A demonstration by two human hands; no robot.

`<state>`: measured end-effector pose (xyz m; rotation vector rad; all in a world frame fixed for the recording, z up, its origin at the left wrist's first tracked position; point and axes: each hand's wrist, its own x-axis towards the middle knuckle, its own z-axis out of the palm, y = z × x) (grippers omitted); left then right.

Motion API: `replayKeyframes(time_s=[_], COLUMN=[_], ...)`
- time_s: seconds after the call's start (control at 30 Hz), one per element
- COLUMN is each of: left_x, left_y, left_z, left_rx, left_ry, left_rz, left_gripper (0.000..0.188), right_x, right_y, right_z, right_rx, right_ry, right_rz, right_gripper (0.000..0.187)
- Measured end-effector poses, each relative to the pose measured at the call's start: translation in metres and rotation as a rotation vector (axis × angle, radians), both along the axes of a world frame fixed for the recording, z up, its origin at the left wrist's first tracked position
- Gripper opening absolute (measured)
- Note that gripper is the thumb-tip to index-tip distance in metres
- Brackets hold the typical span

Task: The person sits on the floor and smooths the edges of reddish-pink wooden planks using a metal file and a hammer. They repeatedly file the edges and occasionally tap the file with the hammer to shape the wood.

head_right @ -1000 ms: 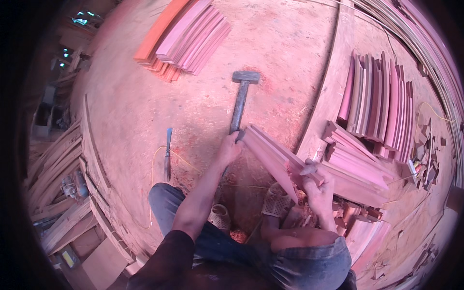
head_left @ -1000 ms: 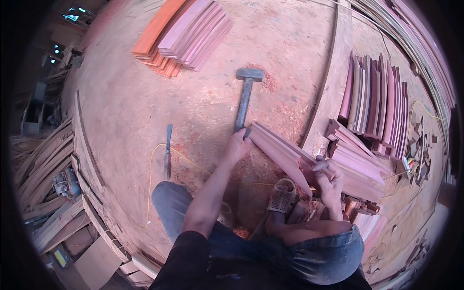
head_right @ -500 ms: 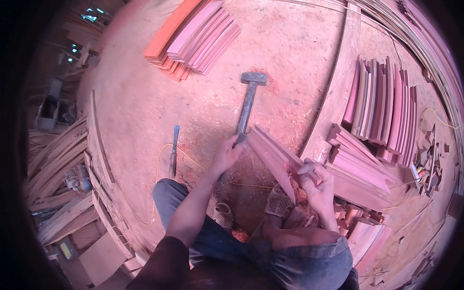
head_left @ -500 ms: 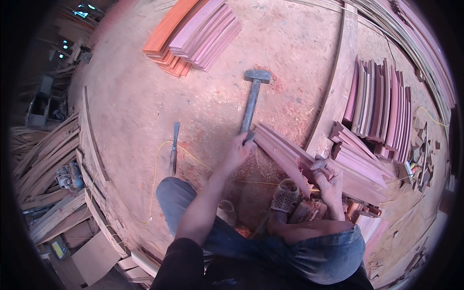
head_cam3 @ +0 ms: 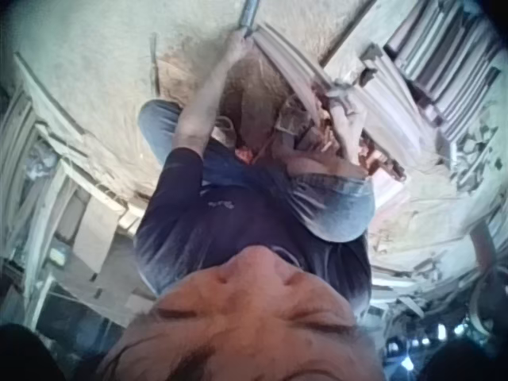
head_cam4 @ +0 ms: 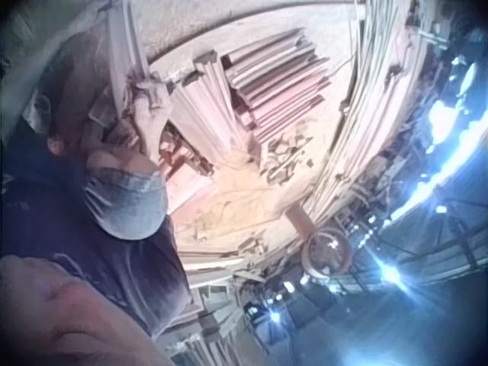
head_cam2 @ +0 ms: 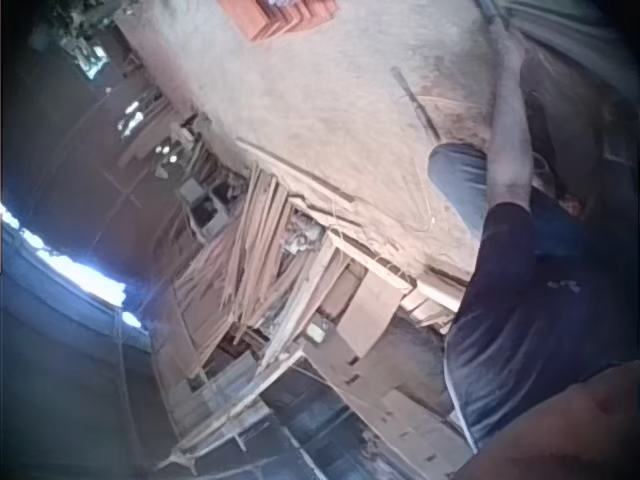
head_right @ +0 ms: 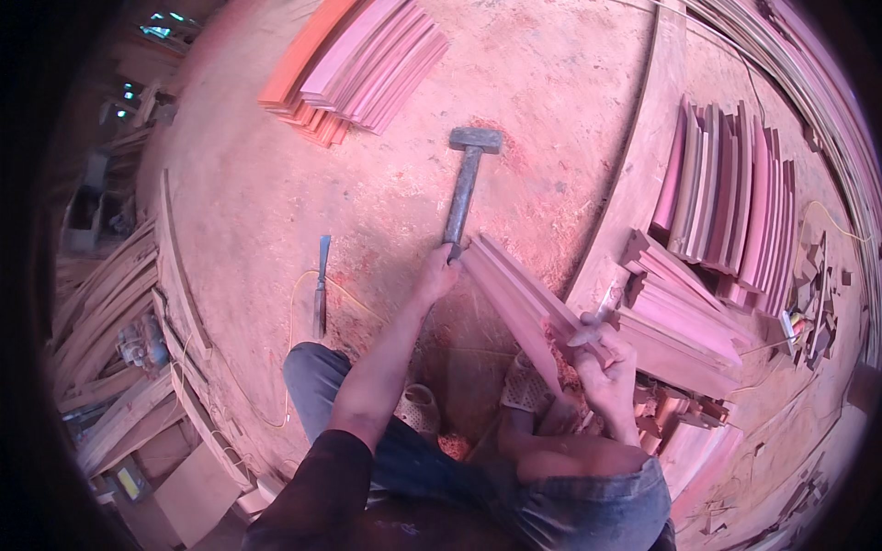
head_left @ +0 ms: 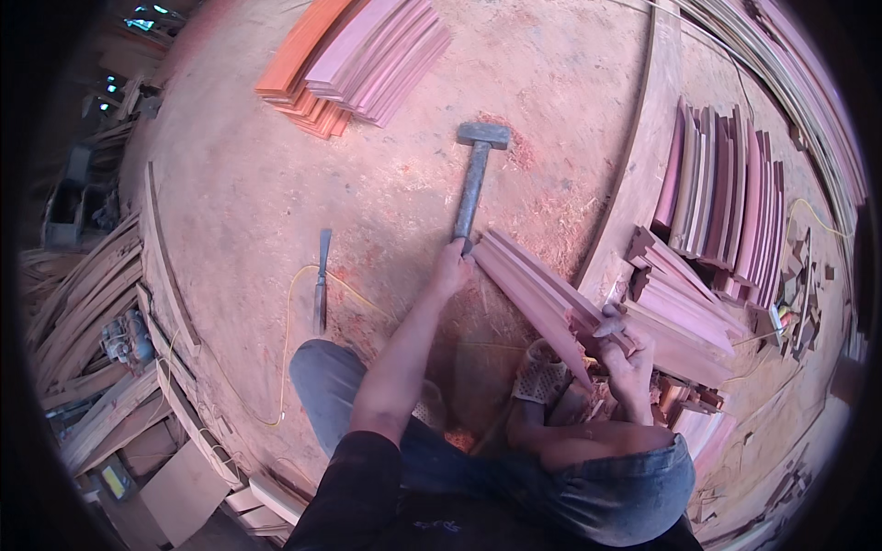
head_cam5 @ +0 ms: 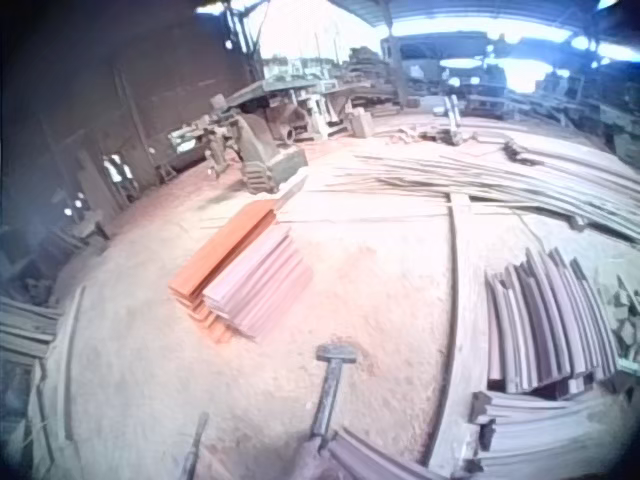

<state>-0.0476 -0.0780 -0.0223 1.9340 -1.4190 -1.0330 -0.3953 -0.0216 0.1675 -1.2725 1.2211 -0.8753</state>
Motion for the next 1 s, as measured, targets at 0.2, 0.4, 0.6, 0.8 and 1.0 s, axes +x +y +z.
replayKeyframes(time_s=[0.2,0.4,0.6,0.8,1.0], left_x=[-0.068,-0.135,-0.022,0.005,-0.013], left_y=[0.036,0.109,0.026,0.001,0.001], left_z=[0.128,0.271,0.109,0.011,0.031], left_rx=[0.082,-0.035,0.089,0.013,0.042], left_ry=[-0.172,0.522,0.162,-0.146,-0.182], left_rz=[-0.2,-0.525,-0.023,-0.062,-0.059], left_gripper=[0.027,0.042,0.024,0.023,0.021], right_x=[0.013,0.018,0.012,0.009,0.01], right_y=[-0.004,-0.008,-0.002,0.004,0.0], right_z=[0.009,0.014,0.009,0.006,0.006], right_rx=[-0.084,-0.014,-0.002,0.007,-0.064], right_ry=[-0.002,-0.031,-0.049,-0.059,-0.043], right_rz=[0.021,-0.02,-0.018,-0.031,0.03], right_gripper=[0.019,0.018,0.017,0.017,0.018])
